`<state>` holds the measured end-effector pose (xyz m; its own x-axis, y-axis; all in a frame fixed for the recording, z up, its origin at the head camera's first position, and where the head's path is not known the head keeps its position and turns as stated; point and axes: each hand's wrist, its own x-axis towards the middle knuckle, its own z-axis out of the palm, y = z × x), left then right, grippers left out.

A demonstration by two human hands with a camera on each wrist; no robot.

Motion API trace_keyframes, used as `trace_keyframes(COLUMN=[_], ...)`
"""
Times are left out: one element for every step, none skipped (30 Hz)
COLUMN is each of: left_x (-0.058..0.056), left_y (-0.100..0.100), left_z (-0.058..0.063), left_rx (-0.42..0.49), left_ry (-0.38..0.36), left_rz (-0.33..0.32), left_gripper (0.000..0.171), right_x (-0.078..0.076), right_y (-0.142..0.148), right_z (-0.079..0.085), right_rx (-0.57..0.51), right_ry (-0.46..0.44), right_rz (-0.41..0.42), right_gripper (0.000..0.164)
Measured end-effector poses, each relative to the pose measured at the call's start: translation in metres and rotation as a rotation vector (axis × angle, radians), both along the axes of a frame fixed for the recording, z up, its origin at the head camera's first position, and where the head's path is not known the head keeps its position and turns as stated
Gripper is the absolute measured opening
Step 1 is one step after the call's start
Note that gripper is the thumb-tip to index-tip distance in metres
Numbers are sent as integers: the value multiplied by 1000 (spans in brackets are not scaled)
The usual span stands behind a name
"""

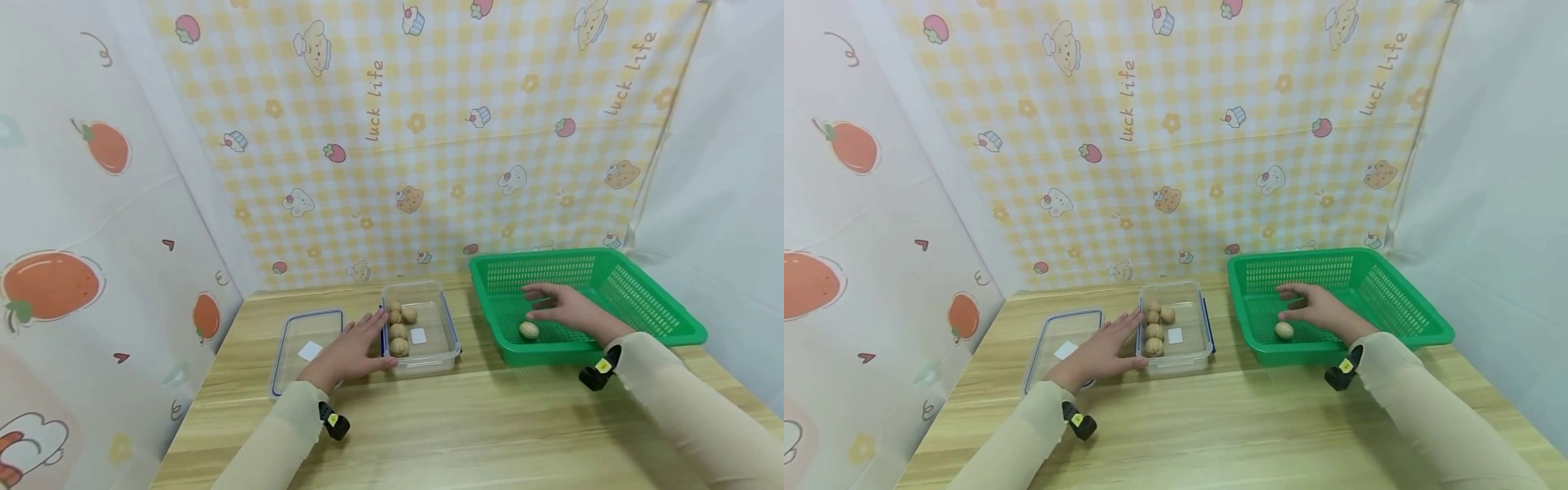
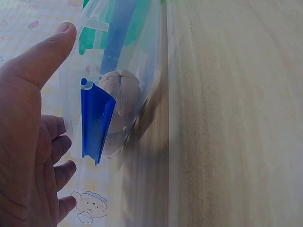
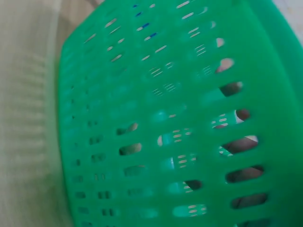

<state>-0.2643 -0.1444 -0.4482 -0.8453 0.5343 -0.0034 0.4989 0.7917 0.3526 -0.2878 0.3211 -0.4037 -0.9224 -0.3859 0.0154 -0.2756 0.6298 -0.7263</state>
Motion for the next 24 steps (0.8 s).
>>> trace_keyframes(left_x=[0,-1,-1,-1,-1,-1,-2,-2,-2,-2,-3,-3,-3,-4,-4,-4,-4,-5,-5,-5,-5,-5,-5,-5], left_y=[0,0,0,0,0,0,0,0,1,1,1,1,1,1,1,1,1,1,1,1,1,1,1,1], left_z=[-1,-1,-1,-2,-2,-2,-3,-3,-3,-4,-4,-5,-5,-5,-6,-6,-6,-6,-6,-6,-5,-5,-5,-5], left_rx=[0,-3,-4,-4,-4,-5,-7,-9,-9,-11,-13,-12,-12,-11,-11,-10,-9,-8,-10,-7,-7,-6,-4,-4], left_ry=[1,1,0,1,3,4,6,6,6,7,8,9,9,7,9,10,11,12,10,11,11,7,5,2], left_rz=[-1,1,2,2,3,2,1,3,3,3,5,4,4,5,4,2,-1,-2,-2,-3,-2,0,2,6], left_gripper=[103,103,103,103,103,103,103,103,103,103,104,104,104,105,105,105,105,104,104,104,104,104,104,104], right_x=[0,0,0,-1,-1,-2,-2,-3,-3,-4,-4,-4,-4,-5,-5,-5,-5,-5,-5,-6,-6,-6,-6,-6], right_y=[0,1,1,1,1,1,1,1,1,2,2,2,2,3,3,3,3,3,4,4,4,3,3,3], right_z=[-1,-2,-3,-4,-4,-5,-5,-6,-6,-7,-8,-8,-8,-9,-10,-11,-12,-13,-14,-14,-15,-15,-16,-16], right_rx=[1,2,5,7,8,7,12,17,23,30,37,46,56,66,78,85,91,99,108,117,120,124,133,142], right_ry=[-6,-16,-20,-29,-41,-55,-66,-77,-86,-98,-103,-108,-113,-120,-127,-136,-143,-153,-158,-161,-168,-175,-177,-180], right_rz=[6,10,21,27,34,38,45,49,53,51,57,65,74,75,80,85,92,95,101,106,113,119,125,129], right_gripper=[66,66,66,67,67,67,68,69,69,70,71,71,72,72,72,70,69,67,65,63,61,60,58,57])
